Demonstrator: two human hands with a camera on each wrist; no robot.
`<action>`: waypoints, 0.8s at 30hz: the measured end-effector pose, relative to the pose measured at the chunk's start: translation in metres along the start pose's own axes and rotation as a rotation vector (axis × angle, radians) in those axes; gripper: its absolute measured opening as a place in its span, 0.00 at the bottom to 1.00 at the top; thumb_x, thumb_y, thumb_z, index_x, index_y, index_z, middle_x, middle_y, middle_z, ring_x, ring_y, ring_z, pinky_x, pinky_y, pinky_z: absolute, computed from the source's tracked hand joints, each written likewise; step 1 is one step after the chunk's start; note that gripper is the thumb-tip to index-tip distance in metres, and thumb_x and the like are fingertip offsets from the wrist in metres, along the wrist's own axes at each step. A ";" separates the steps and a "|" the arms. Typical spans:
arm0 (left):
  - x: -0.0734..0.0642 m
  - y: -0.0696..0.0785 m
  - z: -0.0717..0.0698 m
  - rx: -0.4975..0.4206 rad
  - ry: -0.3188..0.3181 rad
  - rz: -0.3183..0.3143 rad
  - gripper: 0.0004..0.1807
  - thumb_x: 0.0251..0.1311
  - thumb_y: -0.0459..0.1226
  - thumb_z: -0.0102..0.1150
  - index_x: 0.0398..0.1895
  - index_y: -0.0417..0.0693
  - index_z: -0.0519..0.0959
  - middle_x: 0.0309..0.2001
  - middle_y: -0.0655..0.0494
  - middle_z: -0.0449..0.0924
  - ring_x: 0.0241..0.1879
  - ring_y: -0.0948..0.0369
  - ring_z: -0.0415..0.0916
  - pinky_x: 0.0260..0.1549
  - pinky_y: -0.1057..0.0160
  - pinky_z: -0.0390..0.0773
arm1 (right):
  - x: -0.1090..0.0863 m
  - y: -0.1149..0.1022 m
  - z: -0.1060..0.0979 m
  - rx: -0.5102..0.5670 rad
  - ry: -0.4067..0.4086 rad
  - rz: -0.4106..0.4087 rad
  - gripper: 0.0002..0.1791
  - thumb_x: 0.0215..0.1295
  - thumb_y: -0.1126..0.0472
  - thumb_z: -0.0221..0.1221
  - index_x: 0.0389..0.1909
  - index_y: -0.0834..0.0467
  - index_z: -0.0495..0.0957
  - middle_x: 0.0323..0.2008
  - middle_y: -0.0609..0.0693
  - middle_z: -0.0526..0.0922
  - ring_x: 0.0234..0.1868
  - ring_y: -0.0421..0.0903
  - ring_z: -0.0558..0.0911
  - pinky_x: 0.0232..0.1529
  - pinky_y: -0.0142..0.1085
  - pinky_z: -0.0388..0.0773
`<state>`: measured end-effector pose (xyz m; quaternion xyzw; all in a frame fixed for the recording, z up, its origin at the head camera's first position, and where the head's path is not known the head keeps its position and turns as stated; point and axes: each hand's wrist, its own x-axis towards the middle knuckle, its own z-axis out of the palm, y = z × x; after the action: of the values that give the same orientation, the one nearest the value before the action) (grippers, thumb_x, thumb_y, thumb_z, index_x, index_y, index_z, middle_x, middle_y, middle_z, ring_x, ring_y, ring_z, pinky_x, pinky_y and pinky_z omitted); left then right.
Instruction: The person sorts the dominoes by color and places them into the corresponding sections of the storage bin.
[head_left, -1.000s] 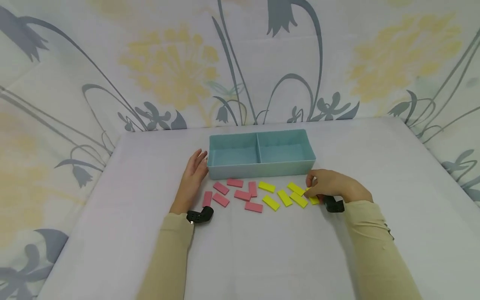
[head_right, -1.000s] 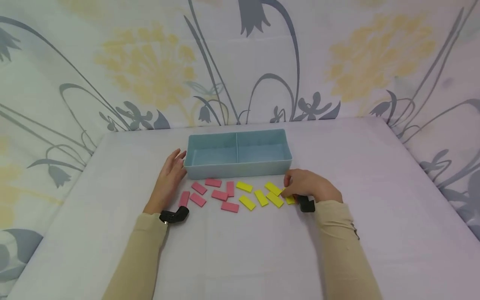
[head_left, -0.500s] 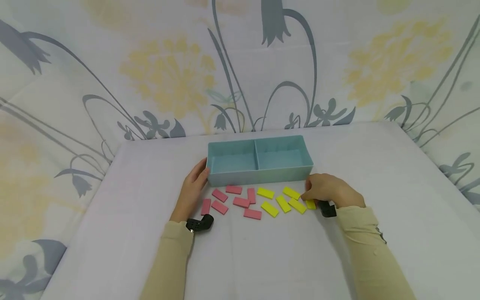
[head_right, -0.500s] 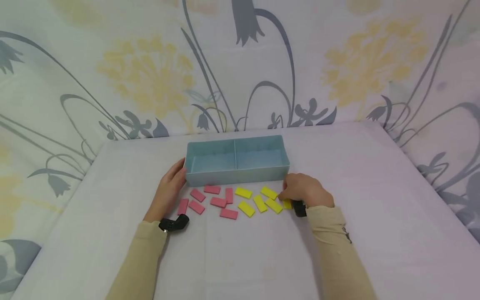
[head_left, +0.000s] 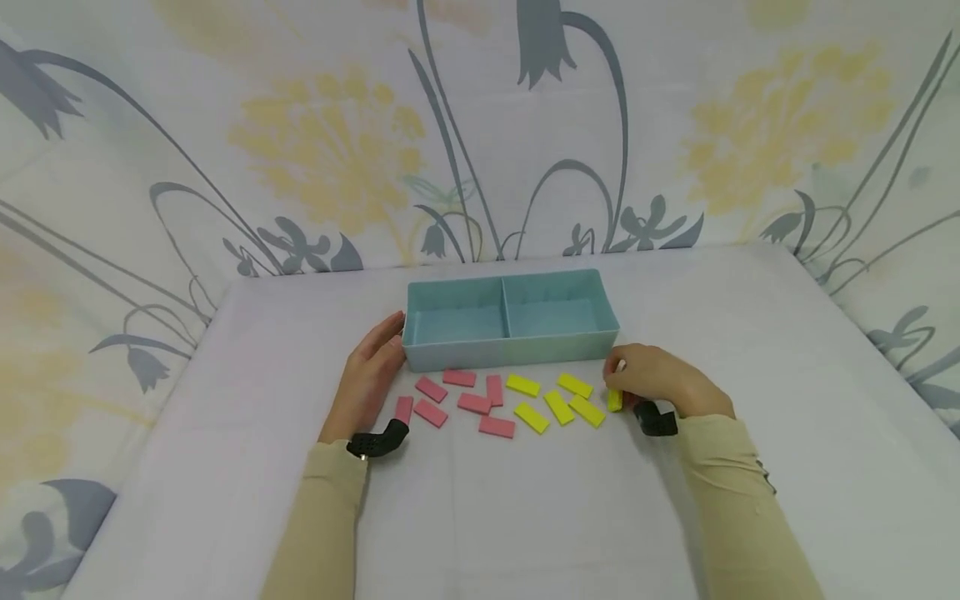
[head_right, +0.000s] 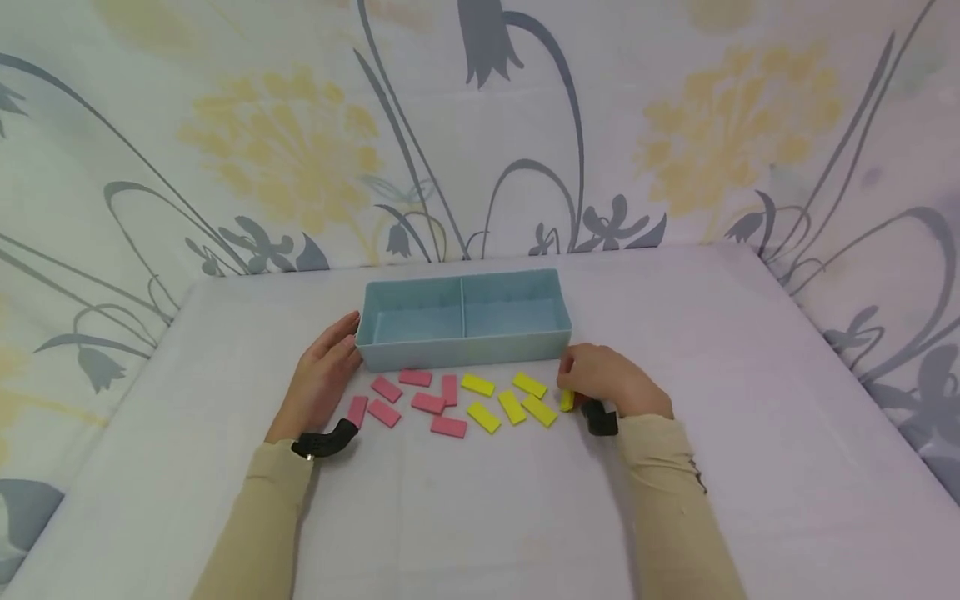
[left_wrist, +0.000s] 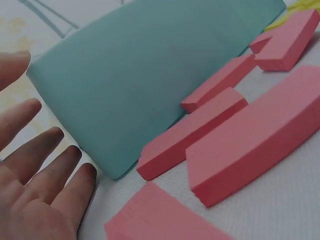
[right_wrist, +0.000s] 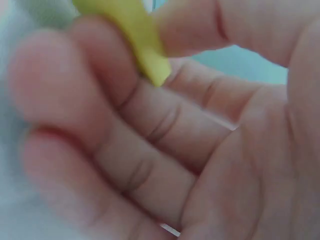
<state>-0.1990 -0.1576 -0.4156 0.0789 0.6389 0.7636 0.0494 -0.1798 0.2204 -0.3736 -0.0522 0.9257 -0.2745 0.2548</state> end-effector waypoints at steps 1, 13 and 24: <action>0.001 -0.003 -0.001 0.012 -0.001 -0.001 0.26 0.63 0.39 0.48 0.65 0.52 0.60 0.66 0.53 0.54 0.64 0.57 0.54 0.58 0.63 0.59 | 0.001 0.004 0.000 0.036 -0.001 -0.012 0.11 0.57 0.59 0.51 0.38 0.60 0.73 0.21 0.50 0.76 0.20 0.45 0.74 0.26 0.36 0.71; -0.005 0.022 0.014 0.307 0.033 -0.004 0.28 0.65 0.45 0.43 0.66 0.46 0.57 0.66 0.52 0.55 0.64 0.60 0.53 0.58 0.60 0.60 | 0.007 0.021 -0.007 0.346 -0.059 -0.165 0.12 0.60 0.57 0.54 0.38 0.61 0.73 0.24 0.55 0.75 0.25 0.48 0.75 0.28 0.37 0.75; -0.003 0.019 0.009 0.268 0.026 0.004 0.29 0.63 0.44 0.48 0.66 0.47 0.58 0.65 0.51 0.56 0.64 0.58 0.54 0.57 0.60 0.61 | 0.003 0.009 -0.010 0.545 -0.044 -0.334 0.15 0.61 0.54 0.55 0.41 0.62 0.71 0.31 0.59 0.75 0.30 0.55 0.74 0.36 0.47 0.74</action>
<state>-0.1942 -0.1528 -0.3957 0.0761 0.7357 0.6725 0.0288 -0.1874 0.2321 -0.3725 -0.1391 0.7911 -0.5492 0.2308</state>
